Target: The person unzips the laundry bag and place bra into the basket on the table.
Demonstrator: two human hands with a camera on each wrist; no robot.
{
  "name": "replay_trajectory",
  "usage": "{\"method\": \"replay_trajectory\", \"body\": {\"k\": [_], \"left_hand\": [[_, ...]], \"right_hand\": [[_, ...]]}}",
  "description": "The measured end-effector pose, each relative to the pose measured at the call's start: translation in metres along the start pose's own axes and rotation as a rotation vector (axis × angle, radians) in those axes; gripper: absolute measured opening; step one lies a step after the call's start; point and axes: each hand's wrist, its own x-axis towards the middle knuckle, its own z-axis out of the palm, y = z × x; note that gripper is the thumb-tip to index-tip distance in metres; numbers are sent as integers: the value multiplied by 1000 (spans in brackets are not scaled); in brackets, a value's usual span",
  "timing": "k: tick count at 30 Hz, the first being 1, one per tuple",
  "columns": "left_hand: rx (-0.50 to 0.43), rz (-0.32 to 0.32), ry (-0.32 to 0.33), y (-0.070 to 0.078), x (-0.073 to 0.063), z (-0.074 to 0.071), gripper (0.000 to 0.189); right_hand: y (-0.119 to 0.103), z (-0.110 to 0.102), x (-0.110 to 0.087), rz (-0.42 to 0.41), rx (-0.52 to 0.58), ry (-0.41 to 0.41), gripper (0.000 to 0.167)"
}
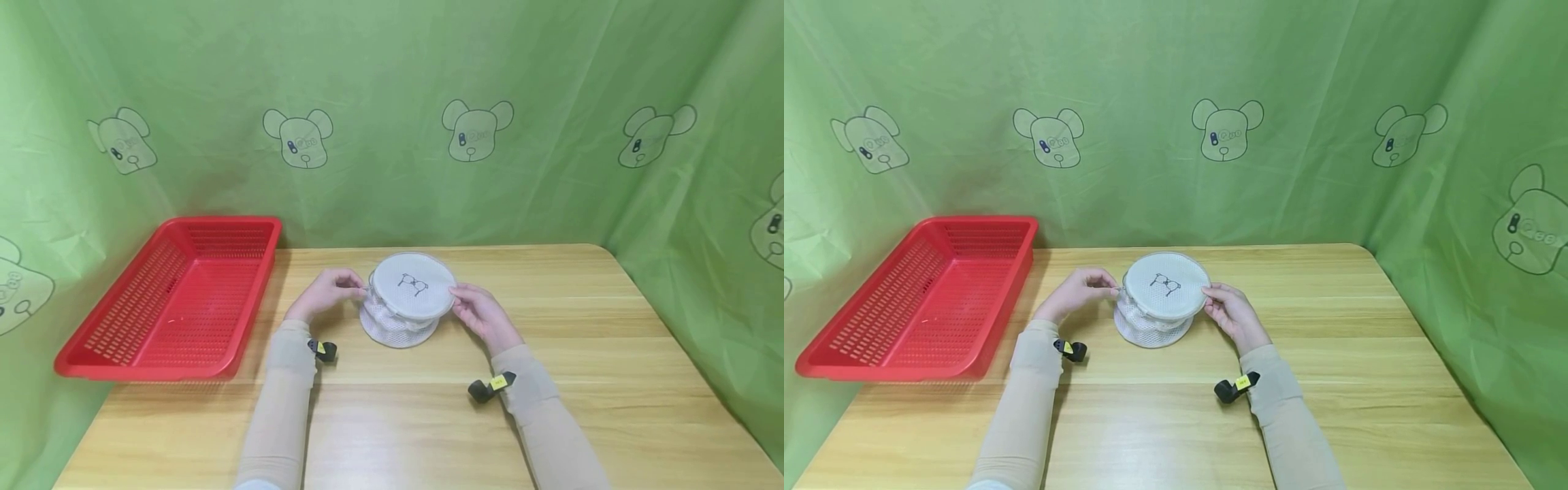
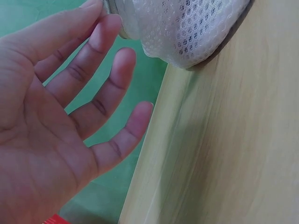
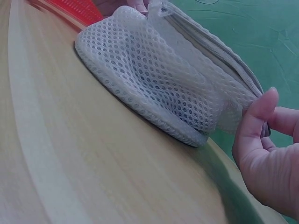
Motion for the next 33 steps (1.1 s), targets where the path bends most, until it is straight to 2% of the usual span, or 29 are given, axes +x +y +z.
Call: {"method": "replay_trajectory", "body": {"k": [10, 17, 23, 26, 30, 33], "left_hand": [[12, -14, -2, 0, 1, 1, 13], [8, -14, -10, -2, 1, 0, 13], [11, -4, -31, -5, -1, -3, 15], [23, -6, -57, -5, -3, -5, 16], [34, -3, -96, -4, -5, -6, 16], [32, -2, -106, -4, -5, -7, 15]], "right_hand": [[0, -1, 0, 7, -6, -21, 14], [-1, -4, 2, 31, -68, -64, 10], [-2, -2, -1, 18, -131, -20, 7], [-2, -3, -2, 9, -196, -2, 7], [-1, -2, -3, 3, -282, 17, 14], [-1, -2, -2, -4, -302, 30, 23]]}}
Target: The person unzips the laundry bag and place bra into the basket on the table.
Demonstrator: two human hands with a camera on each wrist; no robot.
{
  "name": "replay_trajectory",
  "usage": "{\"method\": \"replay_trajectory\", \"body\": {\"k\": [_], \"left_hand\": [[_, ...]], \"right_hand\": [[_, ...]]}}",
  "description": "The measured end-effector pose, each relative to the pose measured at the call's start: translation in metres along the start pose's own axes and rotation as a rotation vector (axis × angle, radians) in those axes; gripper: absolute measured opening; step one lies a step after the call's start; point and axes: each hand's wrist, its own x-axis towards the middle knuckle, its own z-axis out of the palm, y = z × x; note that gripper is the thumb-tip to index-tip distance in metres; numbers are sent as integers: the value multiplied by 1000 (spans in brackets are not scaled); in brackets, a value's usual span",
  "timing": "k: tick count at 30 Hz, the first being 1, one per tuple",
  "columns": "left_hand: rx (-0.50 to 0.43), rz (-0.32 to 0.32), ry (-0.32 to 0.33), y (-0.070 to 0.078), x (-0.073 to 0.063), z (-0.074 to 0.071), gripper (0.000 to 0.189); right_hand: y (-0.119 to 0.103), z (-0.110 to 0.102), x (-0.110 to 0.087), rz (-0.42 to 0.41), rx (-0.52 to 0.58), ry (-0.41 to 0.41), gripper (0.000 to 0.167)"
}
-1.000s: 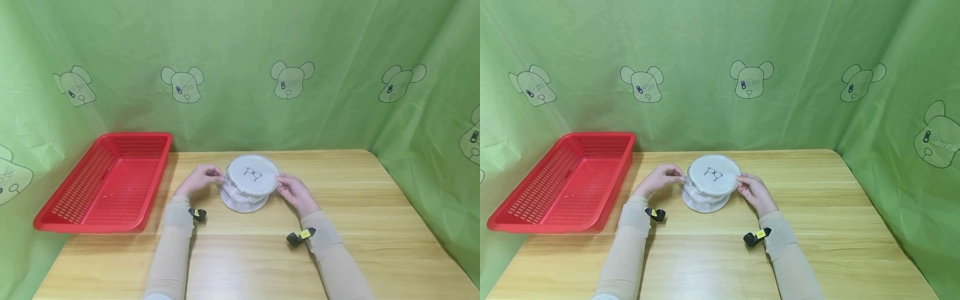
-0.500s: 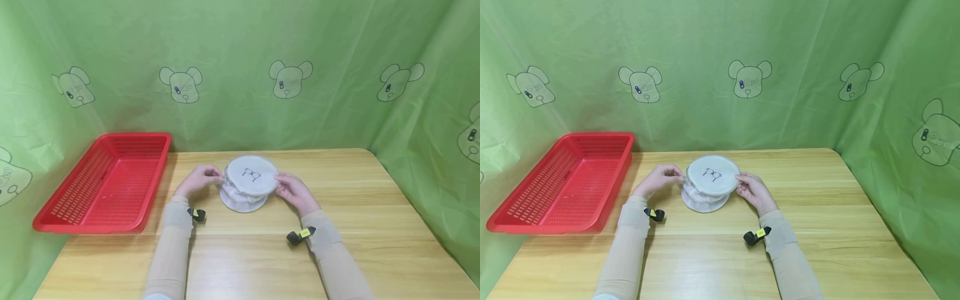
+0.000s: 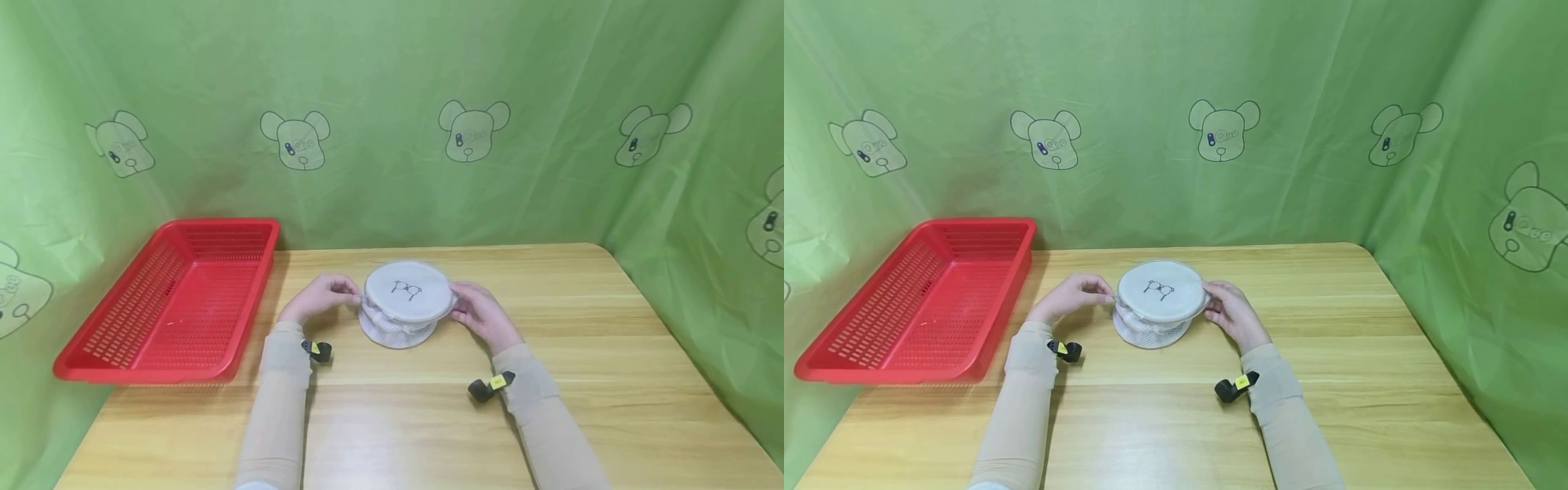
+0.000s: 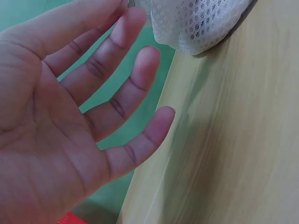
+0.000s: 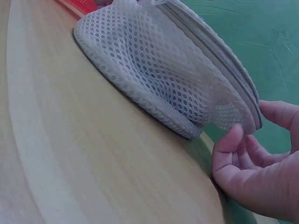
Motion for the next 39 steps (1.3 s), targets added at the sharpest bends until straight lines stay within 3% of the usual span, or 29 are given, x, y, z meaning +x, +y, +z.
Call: {"method": "replay_trajectory", "body": {"k": [6, 9, 15, 29, 36, 39], "left_hand": [[25, 5, 8, -1, 0, -1, 14], [35, 0, 22, -3, 1, -1, 14], [27, -58, 94, -5, 5, 2, 14], [145, -113, 317, 0, 13, 13, 15], [138, -135, 365, 1, 16, 17, 15], [133, -137, 375, 2, 16, 17, 15]], "right_hand": [[1, 1, 2, -28, 20, -39, 60], [3, 2, 3, -35, 20, -79, 65], [5, 2, 6, -36, 79, -143, 62], [3, 0, 4, -31, 182, -190, 55], [4, -2, 4, -14, 200, -206, 22], [4, -3, 5, -13, 193, -232, 19]]}}
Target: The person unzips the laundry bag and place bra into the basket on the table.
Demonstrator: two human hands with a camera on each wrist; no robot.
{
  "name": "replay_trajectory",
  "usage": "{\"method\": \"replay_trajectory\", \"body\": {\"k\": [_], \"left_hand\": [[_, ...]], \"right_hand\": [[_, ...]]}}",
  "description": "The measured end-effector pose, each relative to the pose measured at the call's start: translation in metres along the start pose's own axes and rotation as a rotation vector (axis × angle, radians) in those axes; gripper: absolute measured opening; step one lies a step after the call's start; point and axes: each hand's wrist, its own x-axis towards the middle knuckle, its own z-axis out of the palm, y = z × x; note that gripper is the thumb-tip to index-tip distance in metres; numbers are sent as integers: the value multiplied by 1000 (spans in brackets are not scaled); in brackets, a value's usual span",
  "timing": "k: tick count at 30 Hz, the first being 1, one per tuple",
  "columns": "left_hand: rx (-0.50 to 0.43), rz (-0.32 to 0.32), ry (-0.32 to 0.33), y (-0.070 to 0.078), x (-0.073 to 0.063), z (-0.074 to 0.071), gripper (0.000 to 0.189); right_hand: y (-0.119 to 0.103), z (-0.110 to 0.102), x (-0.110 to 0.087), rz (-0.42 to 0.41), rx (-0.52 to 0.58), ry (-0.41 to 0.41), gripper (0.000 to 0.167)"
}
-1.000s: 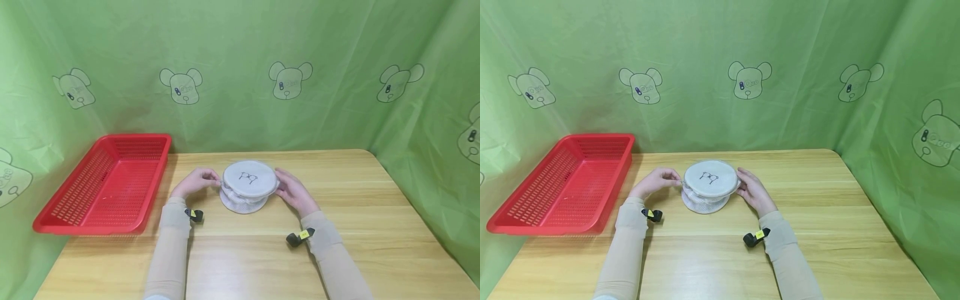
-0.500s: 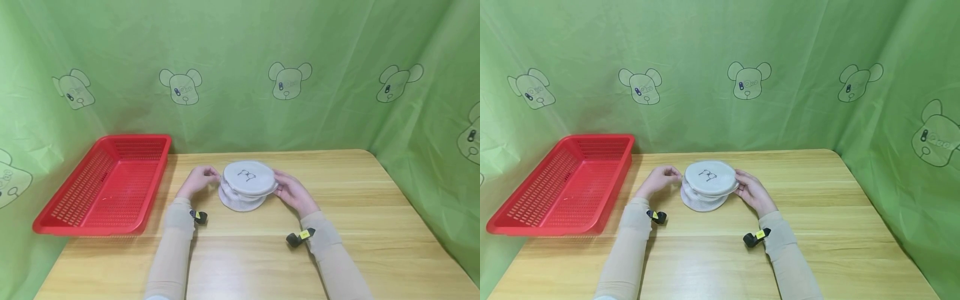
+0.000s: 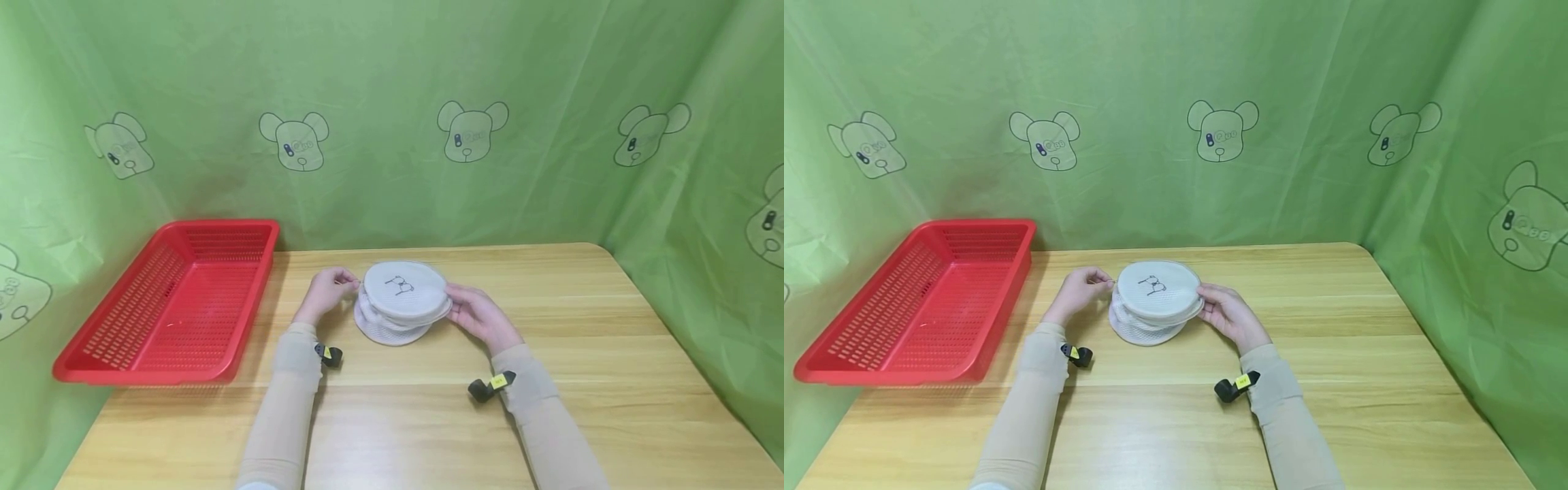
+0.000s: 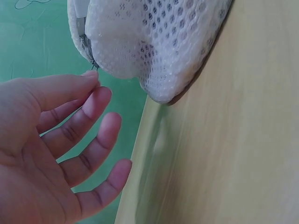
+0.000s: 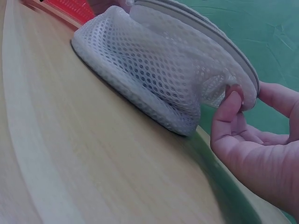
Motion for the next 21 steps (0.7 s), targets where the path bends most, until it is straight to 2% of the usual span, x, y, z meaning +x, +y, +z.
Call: {"method": "replay_trajectory", "body": {"k": [11, 16, 21], "left_hand": [[-19, -4, 12, 0, 1, 1, 15], [-18, 20, 14, 1, 1, 0, 15], [-23, 34, 0, 1, 0, -2, 16]], "right_hand": [[0, 1, -1, 29, -114, 1, 18], [0, 1, -2, 39, -90, 1, 21], [0, 2, -3, 31, -62, 37, 22]]}}
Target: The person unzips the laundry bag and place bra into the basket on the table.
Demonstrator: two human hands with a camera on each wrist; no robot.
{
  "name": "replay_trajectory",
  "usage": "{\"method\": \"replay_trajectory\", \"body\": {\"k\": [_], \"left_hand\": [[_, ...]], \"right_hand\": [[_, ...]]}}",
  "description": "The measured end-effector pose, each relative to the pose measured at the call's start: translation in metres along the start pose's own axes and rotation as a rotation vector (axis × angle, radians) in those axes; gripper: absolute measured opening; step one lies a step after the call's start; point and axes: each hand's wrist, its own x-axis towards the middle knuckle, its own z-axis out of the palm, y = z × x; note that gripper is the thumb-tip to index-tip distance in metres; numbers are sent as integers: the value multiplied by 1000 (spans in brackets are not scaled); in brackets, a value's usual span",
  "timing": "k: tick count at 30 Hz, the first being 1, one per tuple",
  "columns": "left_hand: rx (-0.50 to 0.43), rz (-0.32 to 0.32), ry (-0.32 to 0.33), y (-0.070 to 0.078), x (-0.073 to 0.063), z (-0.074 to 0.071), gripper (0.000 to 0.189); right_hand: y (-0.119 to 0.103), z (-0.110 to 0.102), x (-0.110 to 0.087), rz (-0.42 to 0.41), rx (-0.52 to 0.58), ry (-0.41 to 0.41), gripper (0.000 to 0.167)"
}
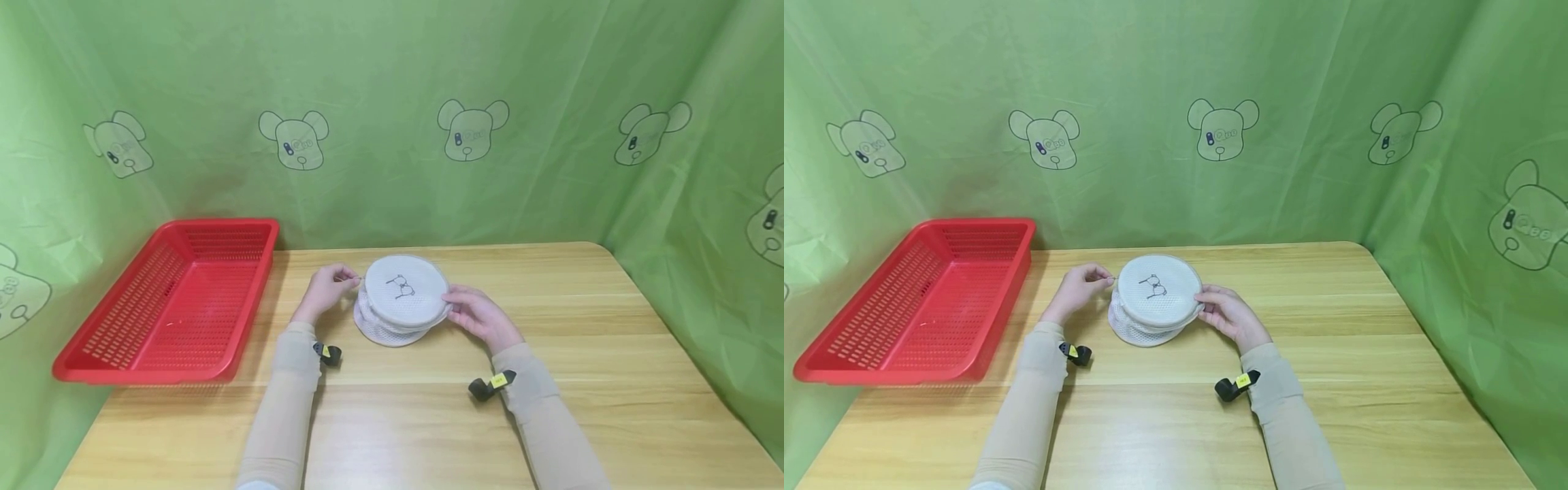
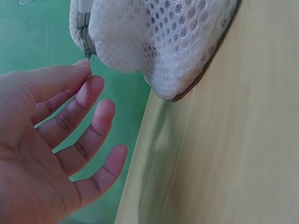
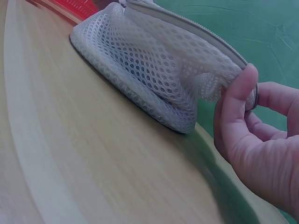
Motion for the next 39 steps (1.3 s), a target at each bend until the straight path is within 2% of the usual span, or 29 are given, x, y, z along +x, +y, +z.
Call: {"method": "replay_trajectory", "body": {"k": [15, 28, 39], "left_hand": [[-27, 17, -44, -4, -1, -6, 14], [-31, 41, -94, -5, 0, -9, 14], [-89, 80, -137, -4, -3, -11, 14]], "right_hand": [[0, 3, 0, 0, 39, 67, 20], [1, 3, 1, -5, 53, 68, 19], [1, 3, 1, -13, 80, 69, 20]]}}
